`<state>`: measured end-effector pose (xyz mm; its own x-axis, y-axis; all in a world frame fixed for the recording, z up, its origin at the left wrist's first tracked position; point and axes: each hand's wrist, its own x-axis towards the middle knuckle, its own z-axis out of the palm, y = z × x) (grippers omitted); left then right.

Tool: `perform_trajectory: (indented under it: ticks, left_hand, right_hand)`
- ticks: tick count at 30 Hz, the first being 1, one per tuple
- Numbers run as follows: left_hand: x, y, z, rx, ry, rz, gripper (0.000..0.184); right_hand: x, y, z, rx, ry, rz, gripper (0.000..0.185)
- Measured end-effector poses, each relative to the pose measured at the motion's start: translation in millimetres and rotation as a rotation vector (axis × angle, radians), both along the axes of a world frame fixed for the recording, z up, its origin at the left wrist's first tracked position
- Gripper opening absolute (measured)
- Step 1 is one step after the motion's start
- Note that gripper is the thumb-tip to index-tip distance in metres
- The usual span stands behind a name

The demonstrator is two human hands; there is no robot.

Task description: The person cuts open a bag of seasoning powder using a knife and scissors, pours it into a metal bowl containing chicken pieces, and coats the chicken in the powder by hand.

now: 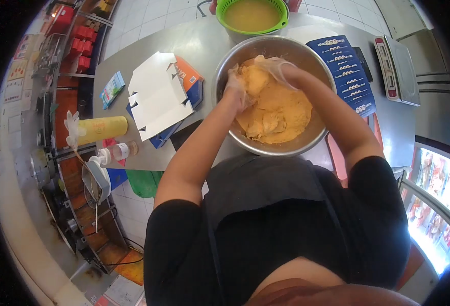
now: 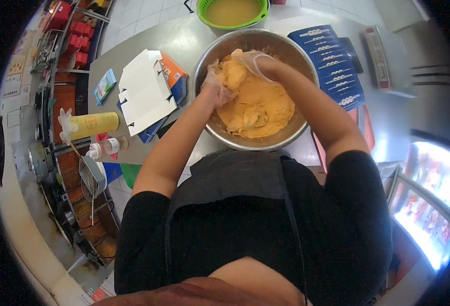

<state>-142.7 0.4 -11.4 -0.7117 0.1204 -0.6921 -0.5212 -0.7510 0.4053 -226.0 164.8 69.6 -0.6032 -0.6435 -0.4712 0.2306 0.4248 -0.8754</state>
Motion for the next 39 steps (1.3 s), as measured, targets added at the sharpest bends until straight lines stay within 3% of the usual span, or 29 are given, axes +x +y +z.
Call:
perform_trajectory:
  ticks: [3, 6, 7, 8, 9, 11, 13, 16, 19, 22, 25, 28, 31, 34, 37, 39]
  left_hand:
    - [25, 8, 50, 0.044, -0.054, -0.087, 0.083]
    - [36, 23, 48, -0.137, -0.204, -0.143, 0.092]
    - [46, 39, 54, -0.181, -0.251, -0.124, 0.094]
    - [49, 52, 58, -0.228, -0.296, -0.104, 0.096]
    - [54, 56, -2, -0.327, -0.198, -0.006, 0.097]
    - [43, 55, -72, -0.228, -0.167, 0.062, 0.096]
    - [37, 54, -79, -0.151, -0.166, 0.104, 0.093]
    - [30, 51, -40, -0.094, -0.174, 0.096, 0.089]
    - [37, 48, -10, -0.074, -0.122, 0.022, 0.089]
    - [39, 37, 12, -0.048, -0.01, -0.115, 0.089]
    - [50, 32, 66, -0.018, -0.027, -0.232, 0.091]
    - [59, 36, 65, -0.032, -0.173, -0.207, 0.089]
    - [71, 58, -21, -0.165, -0.174, -0.277, 0.086]
    - [68, 83, -78, -0.175, -0.065, -0.206, 0.084]
    - [60, 94, -50, -0.2, -0.148, -0.201, 0.081]
    - [53, 92, -14, -0.08, -0.22, -0.218, 0.084]
  right_hand:
    - [-43, 54, -46, -0.126, 1.19, 0.574, 0.051]
    - [-28, 59, -2, 0.292, -0.028, 0.056, 0.048]
    - [-28, 59, -25, 0.367, -0.025, 0.031, 0.046]
    - [-26, 58, -44, 0.33, 0.029, 0.174, 0.046]
    - [-22, 54, -60, 0.291, 0.082, 0.317, 0.047]
    - [-5, 41, -87, 0.174, 0.145, 0.353, 0.048]
    - [30, 25, -99, 0.017, 0.164, 0.143, 0.048]
    - [58, 14, -88, -0.028, 0.071, -0.248, 0.045]
    - [41, 25, -49, 0.24, 0.408, 0.067, 0.046]
    - [45, 42, -29, 0.273, 0.719, 0.084, 0.045]
    - [33, 71, 5, 0.034, 0.185, 0.202, 0.043]
    - [28, 67, 15, 0.527, 0.149, 0.092, 0.041]
    - [34, 97, -93, 0.681, 0.687, 0.754, 0.041]
    - [61, 67, -70, 0.568, 0.371, 0.394, 0.039]
    - [78, 62, -74, 0.149, 0.041, 0.108, 0.04]
    - [72, 59, -50, 0.241, 0.084, 0.185, 0.04]
